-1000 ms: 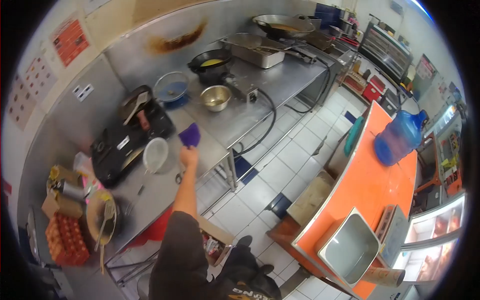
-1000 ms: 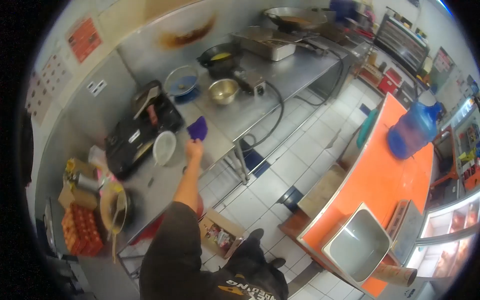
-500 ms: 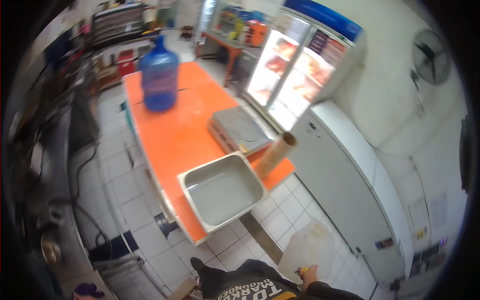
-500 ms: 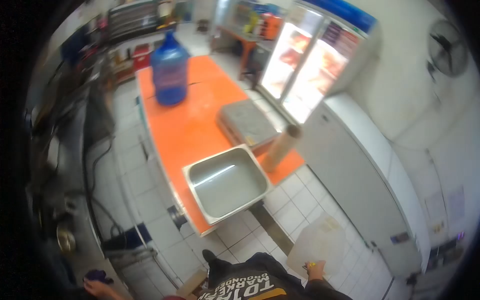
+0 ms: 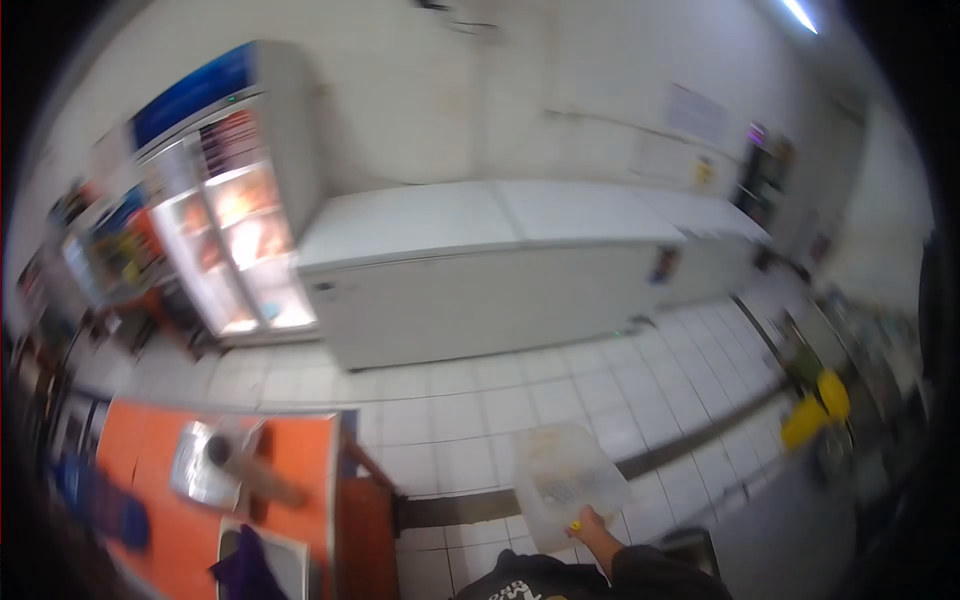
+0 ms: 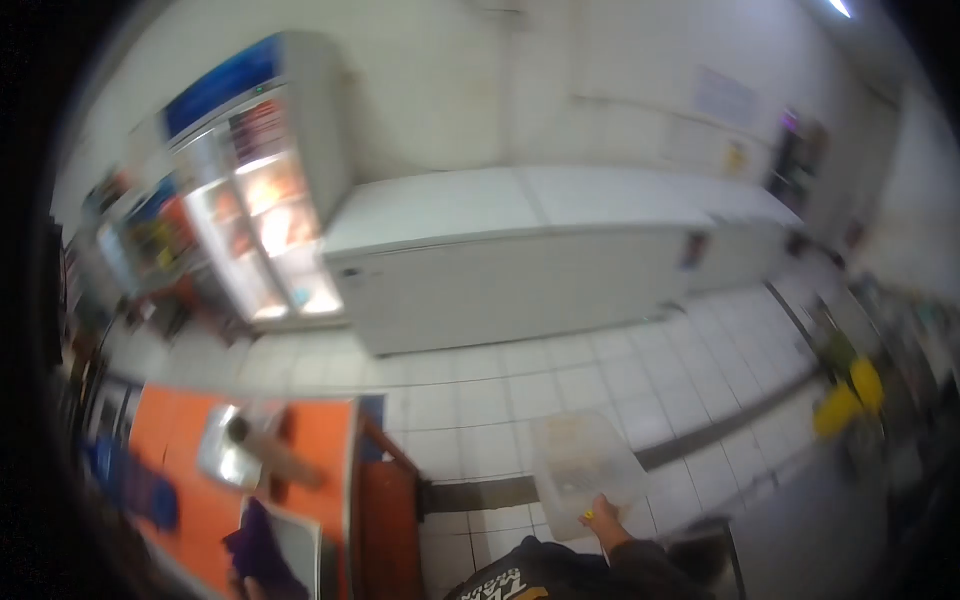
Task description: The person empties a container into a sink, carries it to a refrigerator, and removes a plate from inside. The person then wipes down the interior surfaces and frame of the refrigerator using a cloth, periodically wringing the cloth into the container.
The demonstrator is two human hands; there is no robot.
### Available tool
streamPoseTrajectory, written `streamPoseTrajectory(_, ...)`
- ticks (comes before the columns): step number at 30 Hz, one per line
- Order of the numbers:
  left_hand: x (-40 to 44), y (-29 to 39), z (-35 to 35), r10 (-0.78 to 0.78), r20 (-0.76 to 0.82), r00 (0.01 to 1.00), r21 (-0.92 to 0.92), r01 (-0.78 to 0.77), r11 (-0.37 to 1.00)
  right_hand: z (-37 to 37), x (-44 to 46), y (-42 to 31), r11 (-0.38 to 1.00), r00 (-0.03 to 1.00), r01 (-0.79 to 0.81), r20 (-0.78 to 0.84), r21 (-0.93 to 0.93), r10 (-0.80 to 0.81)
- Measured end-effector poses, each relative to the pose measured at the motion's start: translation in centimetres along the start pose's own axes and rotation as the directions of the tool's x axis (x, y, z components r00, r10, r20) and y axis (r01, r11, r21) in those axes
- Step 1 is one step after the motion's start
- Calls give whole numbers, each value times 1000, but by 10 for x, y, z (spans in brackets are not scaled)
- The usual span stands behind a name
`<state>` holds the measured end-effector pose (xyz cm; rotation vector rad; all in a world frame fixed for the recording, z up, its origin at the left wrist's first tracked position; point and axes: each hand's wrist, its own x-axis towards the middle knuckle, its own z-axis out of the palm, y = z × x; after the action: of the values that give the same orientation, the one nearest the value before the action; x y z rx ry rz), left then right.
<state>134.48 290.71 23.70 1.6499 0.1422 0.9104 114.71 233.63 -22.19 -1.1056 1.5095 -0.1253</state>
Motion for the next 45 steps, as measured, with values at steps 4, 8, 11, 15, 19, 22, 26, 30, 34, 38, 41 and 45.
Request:
streamPoseTrajectory(4, -29, -27, 180, -59, 558, 828, 63, 28, 998, -6, -70, -92, 831, 938, -212, -132, 514, 321)
streamPoseTrajectory(8, -47, -72, 284, -181, 785, 593, 313, -126, 941, -6, -67, -126, 780, 909, -203, -182, 592, 375)
streamPoseTrajectory(11, -44, -95, 350, -10, 873, 488, 233, -398, 887, 1, -45, -144, 771, 899, -207, -194, 602, 393)
streamPoseTrajectory(15, -26, -155, 421, 94, 852, 516, 89, -319, 944, 23, -18, -166, 778, 894, -189, -223, 599, 389)
streamPoseTrajectory(19, 20, -193, 487, 47, 865, 499, 49, -178, 983, 39, 35, -141, 989, 960, 127, -242, -80, -143)
streamPoseTrajectory(22, 69, -232, 540, -25, 880, 474, 135, -201, 970, 61, 8, -230, 816, 914, 214, -185, -536, -361)
streamPoseTrajectory(26, 139, -255, 590, -66, 893, 446, 344, -579, 739, 112, 38, -310, 270, 807, 316, 107, -910, -581)
streamPoseTrajectory(30, 210, -272, 620, -186, 757, 626, 520, -406, 751, 192, 57, -420, 403, 810, 530, 306, -746, -500)
streamPoseTrajectory(34, 263, -309, 630, -159, 604, 781, 540, -253, 803, 297, 139, -510, 743, 820, 544, 434, -390, -373)
streamPoseTrajectory(38, 314, -342, 634, -35, 384, 923, 367, -118, 923, 475, 75, -630, 863, 949, 246, 291, -441, -122)
streamPoseTrajectory(41, 361, -356, 629, -459, 160, 874, 118, 445, 888, 584, 51, -675, 803, 861, 385, 490, -454, -136)
streamPoseTrajectory(45, 438, -382, 623, -348, -131, 928, -55, 343, 938, 722, 28, -700, 708, 805, 457, 589, -538, -72)
